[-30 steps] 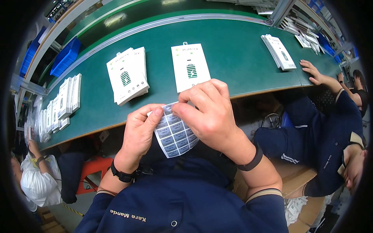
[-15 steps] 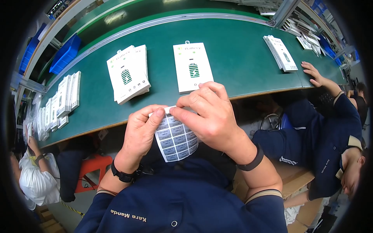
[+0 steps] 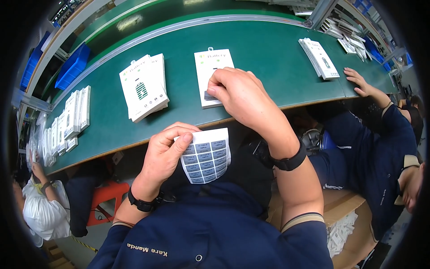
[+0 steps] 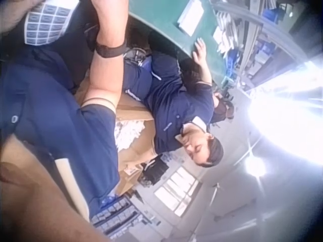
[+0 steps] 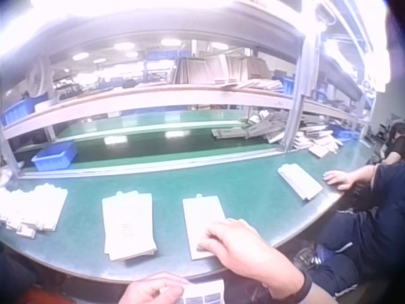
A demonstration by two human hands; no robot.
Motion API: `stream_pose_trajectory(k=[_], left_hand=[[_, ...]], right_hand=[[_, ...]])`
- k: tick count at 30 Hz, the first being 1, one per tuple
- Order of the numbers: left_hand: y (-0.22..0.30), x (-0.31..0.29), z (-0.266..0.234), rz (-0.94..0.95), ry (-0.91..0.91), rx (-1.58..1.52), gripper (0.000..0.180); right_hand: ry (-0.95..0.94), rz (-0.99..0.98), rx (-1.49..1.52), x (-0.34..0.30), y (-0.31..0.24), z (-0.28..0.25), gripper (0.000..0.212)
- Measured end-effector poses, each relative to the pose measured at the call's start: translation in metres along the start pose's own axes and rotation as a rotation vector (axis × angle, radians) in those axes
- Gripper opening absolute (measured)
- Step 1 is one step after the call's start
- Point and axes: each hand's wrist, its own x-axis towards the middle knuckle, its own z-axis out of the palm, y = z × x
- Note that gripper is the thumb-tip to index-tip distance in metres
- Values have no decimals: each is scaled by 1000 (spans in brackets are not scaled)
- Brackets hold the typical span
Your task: Applying small silver adhesive labels to white plastic product housings on an assembly line.
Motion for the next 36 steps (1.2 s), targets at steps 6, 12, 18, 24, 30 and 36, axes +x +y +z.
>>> stream_pose_trajectory(k=[6, 12, 18, 24, 30, 36], left_hand=[[1, 1, -1, -7, -9, 10, 21], [2, 1, -1, 3, -8, 23, 21], [3, -1, -2, 7, -39, 37, 23], [8, 2, 0, 25, -76, 16, 24], [15, 20, 2, 41, -7, -67, 23], [17, 39, 9, 22, -33, -97, 24]], right_hand=[[-35, -45, -72, 4, -1, 2, 13], [-44, -45, -103, 5, -2, 2, 13], [-19, -40, -137, 3, -5, 5, 16], [-5, -24, -204, -3, -11, 8, 15], [321, -10, -248, -2, 11, 17, 50], [309, 13, -166, -22, 23, 14, 51]])
